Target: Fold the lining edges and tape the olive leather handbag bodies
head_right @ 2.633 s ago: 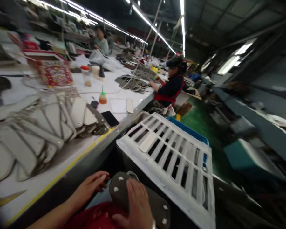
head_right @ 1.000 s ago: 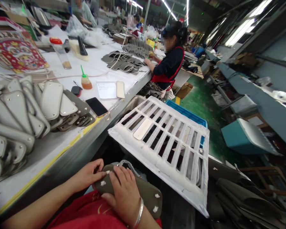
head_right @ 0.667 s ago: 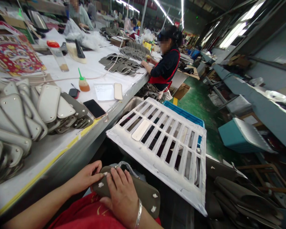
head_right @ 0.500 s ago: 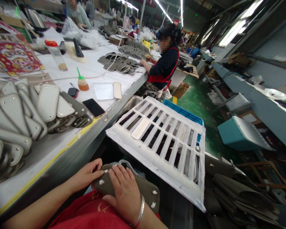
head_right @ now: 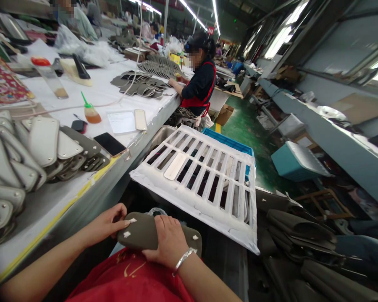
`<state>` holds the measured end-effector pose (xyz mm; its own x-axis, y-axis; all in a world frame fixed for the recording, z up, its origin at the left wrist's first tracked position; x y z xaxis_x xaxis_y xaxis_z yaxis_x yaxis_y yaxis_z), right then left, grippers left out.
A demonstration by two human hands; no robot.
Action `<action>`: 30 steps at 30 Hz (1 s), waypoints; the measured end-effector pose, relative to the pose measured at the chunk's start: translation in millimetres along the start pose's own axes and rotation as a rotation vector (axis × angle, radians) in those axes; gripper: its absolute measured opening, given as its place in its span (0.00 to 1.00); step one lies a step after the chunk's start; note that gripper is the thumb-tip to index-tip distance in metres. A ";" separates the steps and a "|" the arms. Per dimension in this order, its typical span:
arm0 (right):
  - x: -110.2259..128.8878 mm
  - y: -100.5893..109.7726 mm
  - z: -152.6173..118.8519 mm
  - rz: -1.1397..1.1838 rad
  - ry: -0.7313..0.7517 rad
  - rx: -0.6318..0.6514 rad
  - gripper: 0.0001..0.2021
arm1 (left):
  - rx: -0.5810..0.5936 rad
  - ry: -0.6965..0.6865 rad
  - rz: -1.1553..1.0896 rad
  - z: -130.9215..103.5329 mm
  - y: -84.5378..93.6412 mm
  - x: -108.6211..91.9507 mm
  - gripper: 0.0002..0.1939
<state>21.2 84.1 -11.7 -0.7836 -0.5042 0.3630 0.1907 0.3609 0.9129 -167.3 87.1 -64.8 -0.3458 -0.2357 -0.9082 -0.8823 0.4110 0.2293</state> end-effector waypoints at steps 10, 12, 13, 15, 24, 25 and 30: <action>-4.6 -2.9 -2.4 0.024 0.002 -0.030 0.40 | 0.001 -0.483 0.918 -5.5 -51.9 -62.1 0.46; -5.8 -3.6 -1.9 0.034 0.005 -0.036 0.41 | 0.051 -0.476 0.998 1.5 -67.2 -55.4 0.48; -7.3 -3.4 -2.6 0.032 0.009 -0.035 0.42 | 0.057 -0.460 1.022 4.7 -70.9 -51.6 0.46; -12.0 -2.5 -6.9 -0.002 0.034 -0.008 0.45 | 0.045 -0.430 1.053 8.9 -72.7 -46.7 0.43; -52.6 3.8 -41.0 -0.114 -0.015 0.050 0.46 | 0.053 -0.401 1.131 9.5 -74.2 -57.2 0.37; -52.3 3.3 -41.3 -0.118 -0.007 0.042 0.45 | 0.049 -0.399 1.136 9.6 -74.3 -57.7 0.36; -47.6 0.3 -43.7 -0.135 0.028 0.018 0.46 | 0.047 -0.412 1.176 5.4 -77.3 -56.6 0.37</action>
<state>84.4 74.0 -20.6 -0.7846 -0.5707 0.2421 0.0736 0.3019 0.9505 -77.9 73.5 -33.1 -0.7839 0.5860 -0.2050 -0.0910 0.2181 0.9717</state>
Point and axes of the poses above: each hand's wrist, its own z-axis towards the middle knuckle, its own y-axis out of the back of the hand, x = y × z, the point moved 6 cm from there along z, towards the middle knuckle, and after that the axes turned 6 degrees about x, right-handed, at the moved point
